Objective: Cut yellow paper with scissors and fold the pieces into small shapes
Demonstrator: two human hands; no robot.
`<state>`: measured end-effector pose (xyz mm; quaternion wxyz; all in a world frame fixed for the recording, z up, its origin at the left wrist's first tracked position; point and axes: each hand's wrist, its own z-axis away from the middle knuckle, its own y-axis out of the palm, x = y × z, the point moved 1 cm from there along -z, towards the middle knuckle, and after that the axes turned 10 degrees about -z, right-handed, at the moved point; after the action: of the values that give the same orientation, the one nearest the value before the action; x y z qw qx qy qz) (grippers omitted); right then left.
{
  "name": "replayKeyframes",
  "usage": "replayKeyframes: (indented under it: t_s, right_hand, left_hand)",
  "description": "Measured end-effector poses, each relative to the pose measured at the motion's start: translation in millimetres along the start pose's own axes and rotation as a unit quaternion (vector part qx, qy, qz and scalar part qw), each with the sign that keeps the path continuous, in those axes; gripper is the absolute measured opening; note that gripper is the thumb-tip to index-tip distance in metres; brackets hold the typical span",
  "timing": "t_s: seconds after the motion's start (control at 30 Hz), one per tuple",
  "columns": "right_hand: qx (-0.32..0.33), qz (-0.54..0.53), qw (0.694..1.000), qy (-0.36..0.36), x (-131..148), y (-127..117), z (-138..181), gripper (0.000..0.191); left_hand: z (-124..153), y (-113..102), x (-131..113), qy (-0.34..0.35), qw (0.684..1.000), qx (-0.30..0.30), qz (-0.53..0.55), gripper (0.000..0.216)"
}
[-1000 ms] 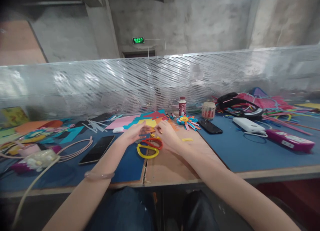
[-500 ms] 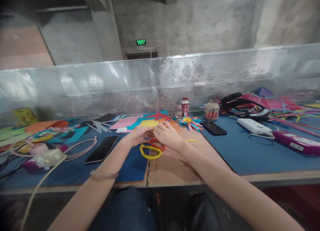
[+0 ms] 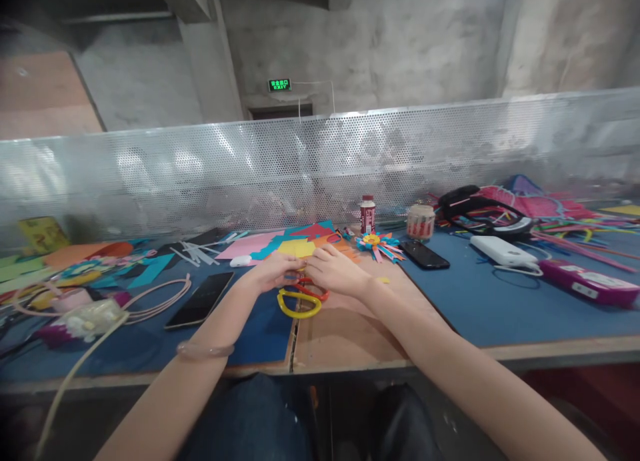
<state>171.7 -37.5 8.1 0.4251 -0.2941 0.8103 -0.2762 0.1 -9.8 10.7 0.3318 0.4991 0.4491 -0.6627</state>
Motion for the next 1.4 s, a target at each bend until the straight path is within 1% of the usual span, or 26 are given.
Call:
replayKeyframes:
  t_s: [0.1, 0.2, 0.4, 0.57, 0.67, 0.73, 0.77, 0.8, 0.83, 0.9, 0.97, 1.0, 1.03, 1.07, 1.13, 1.23, 1.3, 1.4]
  right_hand:
    - [-0.002, -0.01, 1.0, -0.016, -0.1, -1.7, 0.6, 0.024]
    - [-0.001, -0.009, 1.0, -0.02, 1.9, -0.9, 0.5, 0.023]
    - [0.003, -0.012, 1.0, -0.005, 3.9, 4.8, 0.2, 0.022]
    - [0.009, -0.014, 1.0, 0.012, 2.9, 9.8, 0.5, 0.018]
    - [-0.002, -0.026, 0.998, 0.051, 0.5, 12.9, 1.6, 0.015]
    - [-0.04, -0.066, 0.99, 0.117, -2.1, 15.3, 2.4, 0.011]
    - [-0.073, -0.099, 0.979, 0.162, -3.5, 16.4, 2.9, 0.01]
    - [-0.11, -0.143, 0.961, 0.208, -4.9, 17.6, 3.3, 0.009]
    - [-0.144, -0.198, 0.936, 0.253, -6.1, 18.8, 3.8, 0.01]
    - [-0.186, -0.325, 0.87, 0.321, -7.6, 21.4, 4.1, 0.012]
    - [-0.199, -0.436, 0.801, 0.36, -8.0, 23.3, 3.3, 0.015]
    - [-0.203, -0.474, 0.771, 0.374, -8.0, 23.7, 2.7, 0.015]
    - [-0.208, -0.5, 0.748, 0.384, -7.9, 23.7, 1.8, 0.015]
    - [-0.212, -0.519, 0.731, 0.388, -7.7, 23.5, 0.8, 0.014]
    - [-0.22, -0.546, 0.708, 0.39, -7.2, 22.9, -1.0, 0.013]
    - [-0.229, -0.568, 0.686, 0.392, -6.3, 23.2, -2.2, 0.013]
    - [-0.229, -0.578, 0.677, 0.394, -5.9, 24.3, -1.8, 0.012]
    - [-0.227, -0.589, 0.672, 0.388, -5.9, 25.6, -1.1, 0.012]
  left_hand:
    - [-0.8, -1.5, 2.4, 0.005, 0.999, 0.018, -0.034, 0.022]
    - [-3.9, -3.1, 6.0, 0.034, 0.996, 0.013, -0.086, 0.024]
    - [-6.0, -2.2, 5.7, 0.118, 0.971, -0.053, -0.203, 0.019]
    - [-5.9, 0.3, 2.5, 0.153, 0.955, -0.089, -0.24, 0.015]
    - [-5.5, -0.6, 1.2, 0.152, 0.958, -0.092, -0.227, 0.018]
    - [-4.7, -1.2, 0.0, 0.144, 0.966, -0.076, -0.199, 0.021]
    - [-4.3, -1.2, -0.8, 0.14, 0.971, -0.067, -0.182, 0.023]
    - [-3.8, -1.1, -1.8, 0.136, 0.975, -0.061, -0.166, 0.024]
    - [-3.5, -0.9, -2.8, 0.135, 0.977, -0.06, -0.153, 0.024]
    - [-3.3, -0.4, -5.1, 0.144, 0.978, -0.07, -0.136, 0.025]
    - [-3.8, -0.1, -7.2, 0.17, 0.973, -0.092, -0.13, 0.026]
    - [-4.2, -0.1, -7.9, 0.185, 0.969, -0.105, -0.128, 0.026]
    - [-4.7, 0.0, -8.2, 0.196, 0.966, -0.113, -0.129, 0.026]
    - [-5.2, 0.0, -8.3, 0.202, 0.963, -0.121, -0.132, 0.026]
    - [-5.9, 0.4, -8.1, 0.209, 0.959, -0.13, -0.141, 0.026]
    - [-5.5, 2.2, -8.3, 0.225, 0.954, -0.125, -0.152, 0.025]
    - [-4.5, 4.2, -9.1, 0.234, 0.952, -0.116, -0.159, 0.025]
    - [-3.1, 6.9, -10.1, 0.239, 0.949, -0.117, -0.167, 0.023]
